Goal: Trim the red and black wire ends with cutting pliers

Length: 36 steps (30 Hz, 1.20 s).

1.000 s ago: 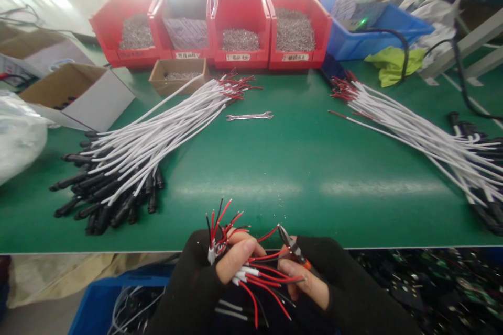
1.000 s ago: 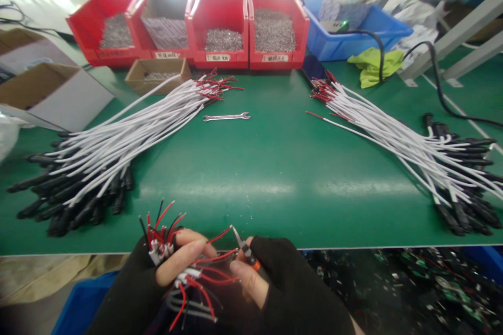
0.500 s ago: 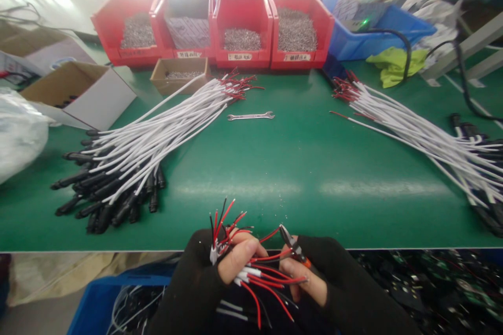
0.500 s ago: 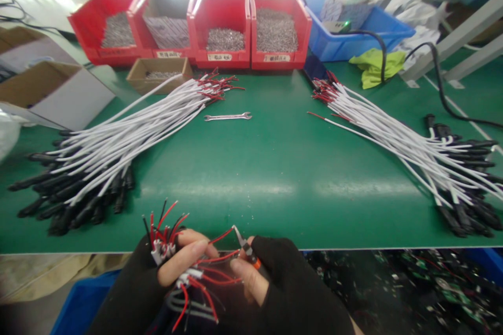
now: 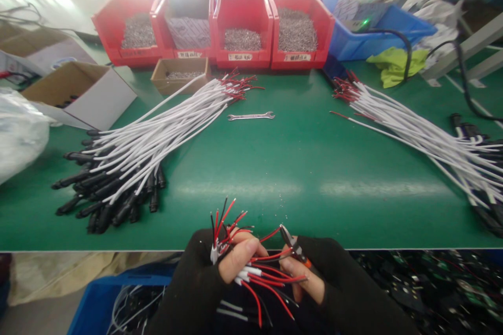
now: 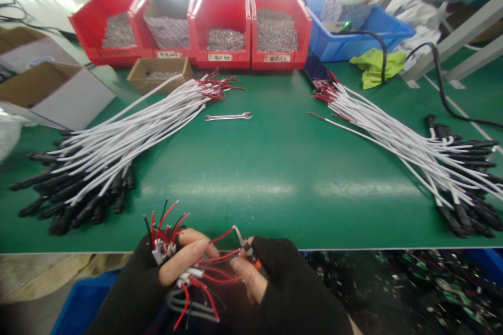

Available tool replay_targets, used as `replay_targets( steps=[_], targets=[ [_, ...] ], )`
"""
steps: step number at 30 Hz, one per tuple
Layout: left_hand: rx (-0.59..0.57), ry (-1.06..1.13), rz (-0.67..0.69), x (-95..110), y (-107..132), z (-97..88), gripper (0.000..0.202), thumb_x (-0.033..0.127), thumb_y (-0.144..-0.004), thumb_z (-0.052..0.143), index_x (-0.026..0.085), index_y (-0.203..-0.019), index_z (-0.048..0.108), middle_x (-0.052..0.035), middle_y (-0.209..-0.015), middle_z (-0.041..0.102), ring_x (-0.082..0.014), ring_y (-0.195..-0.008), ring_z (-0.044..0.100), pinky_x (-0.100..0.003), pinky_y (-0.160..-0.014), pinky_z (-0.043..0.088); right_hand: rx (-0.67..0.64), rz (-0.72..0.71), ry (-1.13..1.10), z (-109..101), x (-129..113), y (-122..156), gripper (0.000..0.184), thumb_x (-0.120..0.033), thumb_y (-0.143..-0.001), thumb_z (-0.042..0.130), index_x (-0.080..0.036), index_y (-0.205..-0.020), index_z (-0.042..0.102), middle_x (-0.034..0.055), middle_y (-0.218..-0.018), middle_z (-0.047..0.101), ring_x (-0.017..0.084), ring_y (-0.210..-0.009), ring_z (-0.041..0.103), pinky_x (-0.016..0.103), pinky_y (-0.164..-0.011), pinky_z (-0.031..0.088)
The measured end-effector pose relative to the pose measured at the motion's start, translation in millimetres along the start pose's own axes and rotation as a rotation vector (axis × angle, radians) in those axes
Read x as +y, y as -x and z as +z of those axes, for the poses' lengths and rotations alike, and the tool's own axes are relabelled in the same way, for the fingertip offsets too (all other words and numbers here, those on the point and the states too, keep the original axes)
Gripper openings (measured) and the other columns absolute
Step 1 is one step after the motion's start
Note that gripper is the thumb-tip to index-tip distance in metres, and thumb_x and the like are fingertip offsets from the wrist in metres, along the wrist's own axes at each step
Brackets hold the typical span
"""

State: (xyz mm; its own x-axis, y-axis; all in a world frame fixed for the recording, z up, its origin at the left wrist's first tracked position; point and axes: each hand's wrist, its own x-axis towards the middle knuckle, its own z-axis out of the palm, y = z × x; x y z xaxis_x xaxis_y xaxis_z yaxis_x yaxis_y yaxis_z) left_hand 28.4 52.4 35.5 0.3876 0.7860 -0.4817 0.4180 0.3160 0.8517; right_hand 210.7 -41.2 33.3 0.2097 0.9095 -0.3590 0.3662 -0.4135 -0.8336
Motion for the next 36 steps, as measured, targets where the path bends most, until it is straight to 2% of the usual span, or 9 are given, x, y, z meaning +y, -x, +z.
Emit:
replay_targets(
  steps=[7, 10, 13, 17, 19, 23, 26, 32, 36],
  targets=[
    [-0.011, 0.055, 0.001, -6.0, 0.5, 2.5, 0.024, 0.040, -0.083, 0.068, 0.021, -0.073, 0.080, -0.0026, -0.070, 0.076, -0.0213, -0.065, 0.067, -0.030, -0.063, 0.052, -0.063, 0.005, -0.027, 3.0, 4.4, -3.7, 0.033, -0.043, -0.097, 0.058, -0.023, -0.078, 0.077, 0.0015, -0.069, 0.075, 0.022, -0.073, 0.074, 0.028, -0.066, 0.059],
    [-0.059, 0.072, 0.004, -3.9, 0.2, 2.3, 0.025, 0.040, -0.085, 0.067, 0.021, -0.071, 0.078, -0.0010, -0.070, 0.076, -0.0204, -0.068, 0.068, -0.030, -0.069, 0.051, -0.070, 0.030, -0.011, 2.0, 9.8, -3.8, 0.036, -0.047, -0.098, 0.058, -0.023, -0.076, 0.074, 0.0009, -0.068, 0.073, 0.022, -0.070, 0.072, 0.029, -0.066, 0.058],
    [-0.065, 0.062, -0.017, -2.1, 0.1, 1.5, 0.026, 0.040, -0.084, 0.066, 0.021, -0.070, 0.077, -0.0010, -0.070, 0.076, -0.0214, -0.070, 0.068, -0.030, -0.069, 0.050, -0.098, 0.076, 0.026, -1.8, 20.9, -0.8, 0.041, -0.055, -0.097, 0.058, -0.023, -0.076, 0.073, 0.0010, -0.067, 0.072, 0.022, -0.067, 0.070, 0.032, -0.069, 0.057],
    [-0.045, 0.043, -0.040, -3.5, 0.6, 0.7, 0.026, 0.042, -0.083, 0.067, 0.021, -0.071, 0.078, -0.0020, -0.072, 0.076, -0.0224, -0.070, 0.068, -0.029, -0.063, 0.049, -0.137, 0.168, 0.030, -6.2, 30.5, 5.6, 0.052, -0.070, -0.092, 0.055, -0.024, -0.101, 0.077, 0.0088, -0.097, 0.075, 0.029, -0.091, 0.071, 0.044, -0.089, 0.056],
    [-0.019, 0.048, -0.035, -4.7, 0.7, 0.9, 0.025, 0.042, -0.083, 0.069, 0.021, -0.073, 0.079, -0.0028, -0.073, 0.077, -0.0227, -0.070, 0.069, -0.029, -0.061, 0.050, -0.154, 0.206, 0.016, -7.0, 28.2, 7.1, 0.055, -0.074, -0.090, 0.055, -0.023, -0.096, 0.077, 0.0112, -0.102, 0.073, 0.031, -0.097, 0.070, 0.048, -0.094, 0.055],
    [-0.008, 0.046, -0.012, -6.0, 0.5, 1.9, 0.024, 0.040, -0.083, 0.069, 0.021, -0.073, 0.080, -0.0036, -0.071, 0.077, -0.0222, -0.066, 0.068, -0.030, -0.061, 0.052, -0.095, 0.136, 0.026, -7.4, 16.1, 4.4, 0.048, -0.065, -0.093, 0.057, -0.024, -0.075, 0.074, 0.0068, -0.082, 0.075, 0.027, -0.081, 0.072, 0.041, -0.080, 0.059],
    [-0.011, 0.052, -0.018, -7.3, 0.3, 2.2, 0.024, 0.040, -0.083, 0.069, 0.021, -0.072, 0.080, -0.0026, -0.070, 0.076, -0.0210, -0.065, 0.067, -0.029, -0.061, 0.050, -0.085, 0.069, 0.032, -7.3, 8.4, 0.9, 0.041, -0.058, -0.093, 0.061, -0.025, -0.072, 0.075, 0.0025, -0.071, 0.075, 0.024, -0.071, 0.072, 0.035, -0.070, 0.059],
    [-0.043, 0.092, -0.043, -9.2, 1.3, 1.6, 0.025, 0.042, -0.085, 0.068, 0.023, -0.073, 0.078, 0.0000, -0.070, 0.074, -0.0193, -0.067, 0.065, -0.030, -0.066, 0.047, 0.015, 0.056, 0.016, -6.6, -0.9, -0.1, 0.039, -0.057, -0.089, 0.064, -0.025, -0.072, 0.077, 0.0038, -0.072, 0.078, 0.024, -0.068, 0.073, 0.031, -0.062, 0.060],
    [-0.065, 0.082, -0.030, -9.7, 0.5, 1.3, 0.026, 0.041, -0.086, 0.067, 0.022, -0.072, 0.077, -0.0006, -0.071, 0.074, -0.0201, -0.069, 0.066, -0.030, -0.067, 0.048, -0.019, 0.032, 0.019, -6.9, 0.9, -0.3, 0.042, -0.058, -0.091, 0.062, -0.025, -0.070, 0.077, 0.0048, -0.073, 0.078, 0.024, -0.069, 0.074, 0.031, -0.061, 0.060]
  ],
)
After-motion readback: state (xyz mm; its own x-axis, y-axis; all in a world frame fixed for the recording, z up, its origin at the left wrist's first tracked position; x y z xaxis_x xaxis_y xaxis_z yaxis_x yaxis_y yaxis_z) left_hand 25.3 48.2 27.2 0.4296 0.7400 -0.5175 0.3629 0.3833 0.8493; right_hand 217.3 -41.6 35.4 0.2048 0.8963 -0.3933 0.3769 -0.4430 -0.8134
